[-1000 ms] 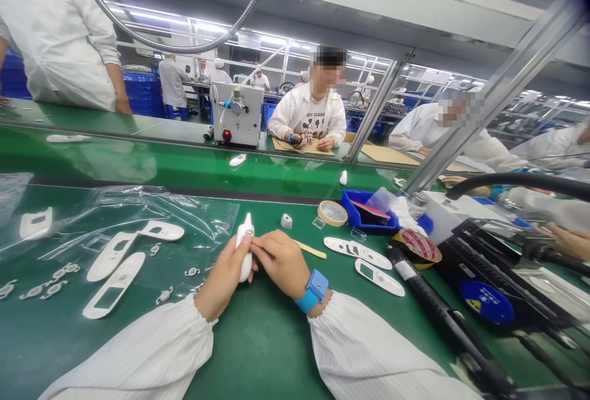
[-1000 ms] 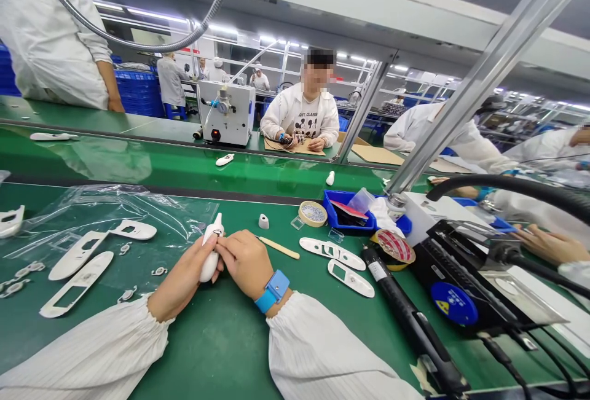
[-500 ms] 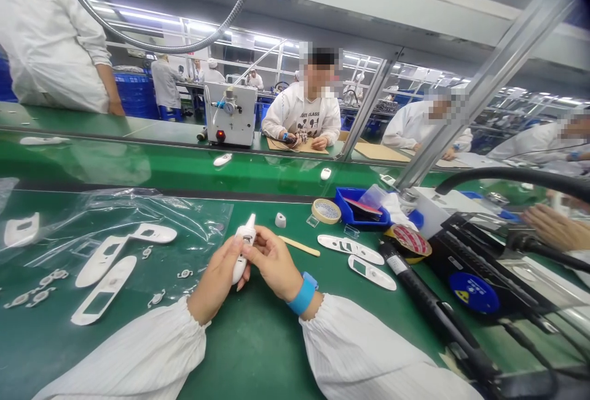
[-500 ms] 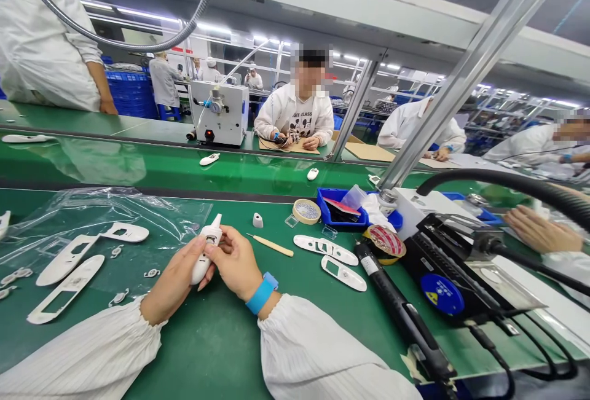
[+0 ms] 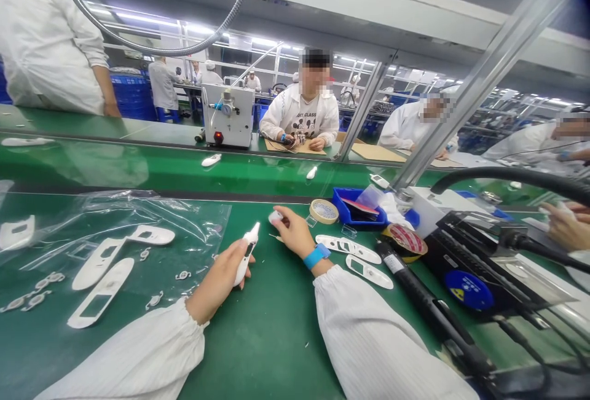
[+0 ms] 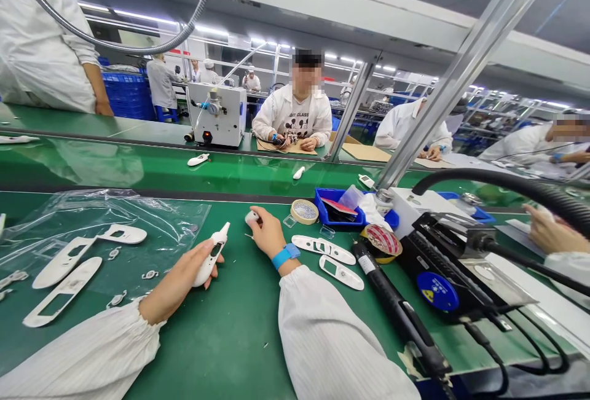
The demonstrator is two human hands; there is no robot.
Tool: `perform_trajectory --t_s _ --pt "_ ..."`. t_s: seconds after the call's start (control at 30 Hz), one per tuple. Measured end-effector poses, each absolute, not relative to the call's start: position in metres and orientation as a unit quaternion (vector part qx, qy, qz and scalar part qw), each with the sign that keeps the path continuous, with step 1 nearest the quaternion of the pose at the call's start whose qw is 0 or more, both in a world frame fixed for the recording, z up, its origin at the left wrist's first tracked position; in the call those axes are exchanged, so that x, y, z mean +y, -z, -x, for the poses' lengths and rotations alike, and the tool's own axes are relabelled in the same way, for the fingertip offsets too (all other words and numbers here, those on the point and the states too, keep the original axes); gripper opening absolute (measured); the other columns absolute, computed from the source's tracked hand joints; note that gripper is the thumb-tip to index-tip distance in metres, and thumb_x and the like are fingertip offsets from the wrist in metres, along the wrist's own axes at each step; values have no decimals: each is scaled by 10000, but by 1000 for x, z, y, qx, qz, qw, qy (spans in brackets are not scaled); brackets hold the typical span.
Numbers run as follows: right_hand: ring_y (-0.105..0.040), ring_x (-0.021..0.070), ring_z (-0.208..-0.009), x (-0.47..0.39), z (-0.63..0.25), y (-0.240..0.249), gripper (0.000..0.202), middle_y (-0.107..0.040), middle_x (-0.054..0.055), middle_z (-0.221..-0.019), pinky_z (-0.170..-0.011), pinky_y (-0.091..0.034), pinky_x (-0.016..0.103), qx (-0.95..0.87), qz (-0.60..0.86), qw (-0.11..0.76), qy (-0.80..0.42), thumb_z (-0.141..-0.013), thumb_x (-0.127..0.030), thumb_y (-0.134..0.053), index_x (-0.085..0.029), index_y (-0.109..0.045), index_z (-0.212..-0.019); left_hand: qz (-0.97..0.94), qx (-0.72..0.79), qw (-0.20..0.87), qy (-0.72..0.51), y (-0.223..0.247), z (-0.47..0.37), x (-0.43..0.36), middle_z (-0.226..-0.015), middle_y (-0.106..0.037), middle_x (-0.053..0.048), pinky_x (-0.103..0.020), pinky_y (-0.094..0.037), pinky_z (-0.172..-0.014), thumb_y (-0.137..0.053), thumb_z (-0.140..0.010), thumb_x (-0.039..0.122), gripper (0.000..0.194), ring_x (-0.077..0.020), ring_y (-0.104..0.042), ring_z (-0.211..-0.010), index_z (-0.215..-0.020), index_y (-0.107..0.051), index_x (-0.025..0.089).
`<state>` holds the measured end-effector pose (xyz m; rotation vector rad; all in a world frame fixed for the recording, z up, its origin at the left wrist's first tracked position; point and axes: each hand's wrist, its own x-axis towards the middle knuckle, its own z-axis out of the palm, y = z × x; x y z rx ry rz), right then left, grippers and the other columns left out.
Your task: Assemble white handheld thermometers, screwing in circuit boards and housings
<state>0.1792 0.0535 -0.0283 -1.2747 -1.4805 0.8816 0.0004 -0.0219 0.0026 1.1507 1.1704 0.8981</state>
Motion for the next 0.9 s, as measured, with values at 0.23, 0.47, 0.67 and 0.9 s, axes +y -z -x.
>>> perform_trajectory --t_s 0.23,0.47,0.67,0.9 --pt "-592 114 -755 27 -165 11 370 -634 28 -887 -730 -475 274 -503 386 506 -585 -752 -379 -566 -197 -554 -1073 -487 456 661 -342 -2 4 -20 -494 -519 -15 -212 -322 -399 -390 -799 534 435 -97 -414 -403 -734 -563 140" --pt "-573 111 -747 16 -159 3 344 -619 10 -905 -735 -457 278 -539 363 472 -596 -744 -378 -584 -214 -582 -1046 -428 411 724 -352 -1 6 -17 -470 -483 -10 -185 -228 -329 -391 -811 508 438 -54 -321 -341 -689 -563 123" --pt "-567 108 -695 13 -155 -2 354 -628 3 -818 -755 -457 299 -542 378 496 -564 -733 -375 -596 -192 -578 -1035 -390 400 744 -368 -8 5 -17 -589 -539 -8 -163 -178 -289 -478 -778 484 352 -44 -327 -342 -859 -567 153" --pt "-555 132 -786 11 -157 -3 376 -623 28 -935 -797 -438 314 -584 369 450 -566 -754 -395 -572 -192 -592 -1069 -427 433 724 -327 -6 7 -18 -349 -409 11 -161 -142 -279 -383 -792 556 520 -32 -264 -263 -592 -555 108"
